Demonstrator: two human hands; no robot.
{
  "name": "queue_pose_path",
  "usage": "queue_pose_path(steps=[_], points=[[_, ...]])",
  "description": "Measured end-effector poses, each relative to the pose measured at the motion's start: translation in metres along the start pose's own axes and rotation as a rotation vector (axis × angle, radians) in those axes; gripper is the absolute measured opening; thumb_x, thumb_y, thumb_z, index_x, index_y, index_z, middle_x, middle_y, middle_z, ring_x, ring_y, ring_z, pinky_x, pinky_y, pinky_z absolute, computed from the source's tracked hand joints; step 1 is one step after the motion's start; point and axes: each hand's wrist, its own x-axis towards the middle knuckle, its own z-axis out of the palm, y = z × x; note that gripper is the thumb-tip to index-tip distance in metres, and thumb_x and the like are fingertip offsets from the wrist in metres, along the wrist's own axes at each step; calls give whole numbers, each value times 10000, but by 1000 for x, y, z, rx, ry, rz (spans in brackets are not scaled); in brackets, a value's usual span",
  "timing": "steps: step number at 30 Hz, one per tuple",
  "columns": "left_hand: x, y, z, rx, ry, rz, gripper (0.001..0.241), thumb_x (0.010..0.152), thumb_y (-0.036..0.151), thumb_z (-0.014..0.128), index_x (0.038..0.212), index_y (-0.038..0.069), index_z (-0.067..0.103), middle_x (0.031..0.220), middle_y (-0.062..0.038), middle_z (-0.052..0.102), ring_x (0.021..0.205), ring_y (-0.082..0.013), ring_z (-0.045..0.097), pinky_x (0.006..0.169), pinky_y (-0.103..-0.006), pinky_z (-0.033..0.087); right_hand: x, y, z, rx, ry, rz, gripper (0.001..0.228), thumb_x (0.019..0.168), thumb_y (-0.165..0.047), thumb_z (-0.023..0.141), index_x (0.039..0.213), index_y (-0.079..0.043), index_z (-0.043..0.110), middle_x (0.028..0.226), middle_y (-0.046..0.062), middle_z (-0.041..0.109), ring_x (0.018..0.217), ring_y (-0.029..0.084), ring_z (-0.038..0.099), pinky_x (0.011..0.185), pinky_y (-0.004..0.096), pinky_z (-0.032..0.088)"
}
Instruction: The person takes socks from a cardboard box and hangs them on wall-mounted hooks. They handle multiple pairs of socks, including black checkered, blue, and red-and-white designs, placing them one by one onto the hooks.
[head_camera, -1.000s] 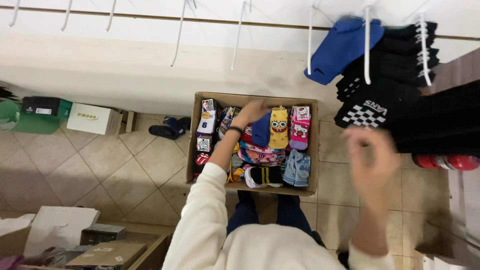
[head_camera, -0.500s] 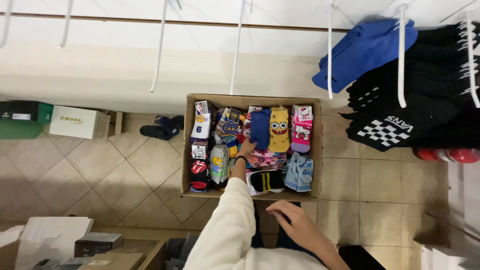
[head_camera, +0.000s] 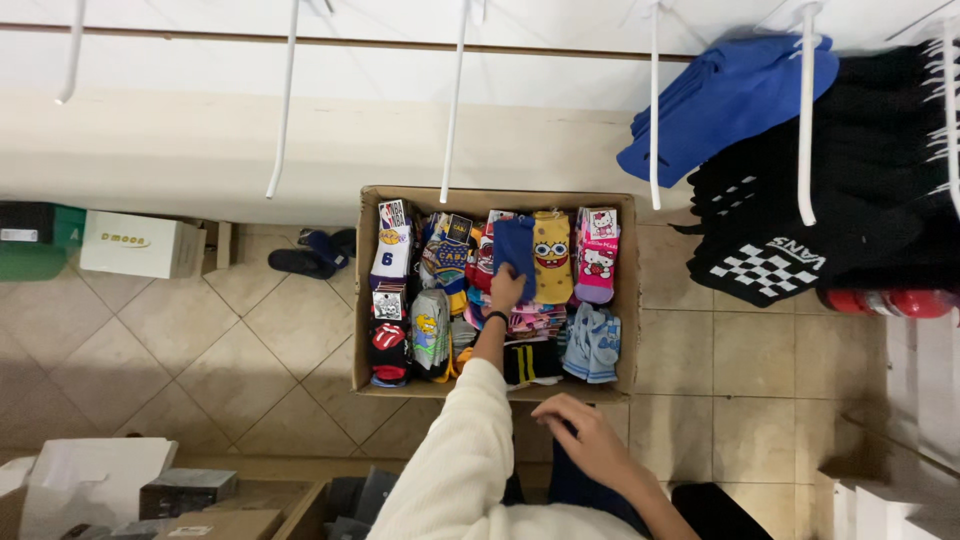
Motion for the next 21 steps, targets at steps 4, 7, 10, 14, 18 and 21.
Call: queue_pose_path(steps=[4, 7, 10, 14, 18, 21], points=[[-73, 55, -34, -101, -135, 82, 221, 975, 111, 588, 1171, 61, 498, 1073, -180, 724, 871, -289, 713, 805, -400, 619, 8, 47, -4, -31, 205, -72, 156, 944, -52, 620, 1023, -104, 744, 1031, 37, 764, 956, 168, 731, 882, 290, 563], [-129, 61, -39, -26, -104, 265, 179, 979, 192, 624, 1073, 94, 507, 954, -150, 709, 823, -300, 682, 728, -421, 516, 13, 51, -28, -43, 273, 149, 216, 984, -139, 598, 1150, -158, 735, 1165, 0, 762, 1089, 147, 705, 980, 290, 542], [-189, 64, -44, -120, -74, 358, 271, 938, 196, 690, 1132, 69, 549, 969, -277, 690, 1012, -478, 685, 798, -533, 580, 29, 65, -53, -35, 449, 78, 262, 1050, -149, 576, 1293, -133, 672, 1241, 80, 676, 1242, 265, 627, 1062, 421, 514], [-242, 70, -63, -168, -176, 485, 269, 935, 224, 717, 1084, 86, 540, 866, -267, 671, 905, -489, 681, 737, -570, 530, 42, 27, -82, -14, 521, 109, 417, 1048, -186, 616, 1408, 12, 543, 1389, 248, 526, 1362, 437, 497, 1148, 548, 416], [-294, 125, -106, -270, -249, 533, 216, 918, 206, 759, 1006, 120, 581, 810, -164, 699, 816, -324, 708, 731, -406, 572, 49, 4, -98, 128, 464, -11, 460, 1002, -213, 682, 1415, -39, 579, 1403, 200, 573, 1407, 354, 462, 1187, 491, 353], [-312, 142, -125, -303, -261, 640, 220, 908, 177, 778, 988, 112, 584, 819, -142, 687, 792, -295, 687, 744, -388, 570, 41, -22, -106, 131, 401, -148, 330, 953, -186, 725, 1271, -99, 707, 1273, 126, 699, 1292, 249, 578, 1124, 432, 419]])
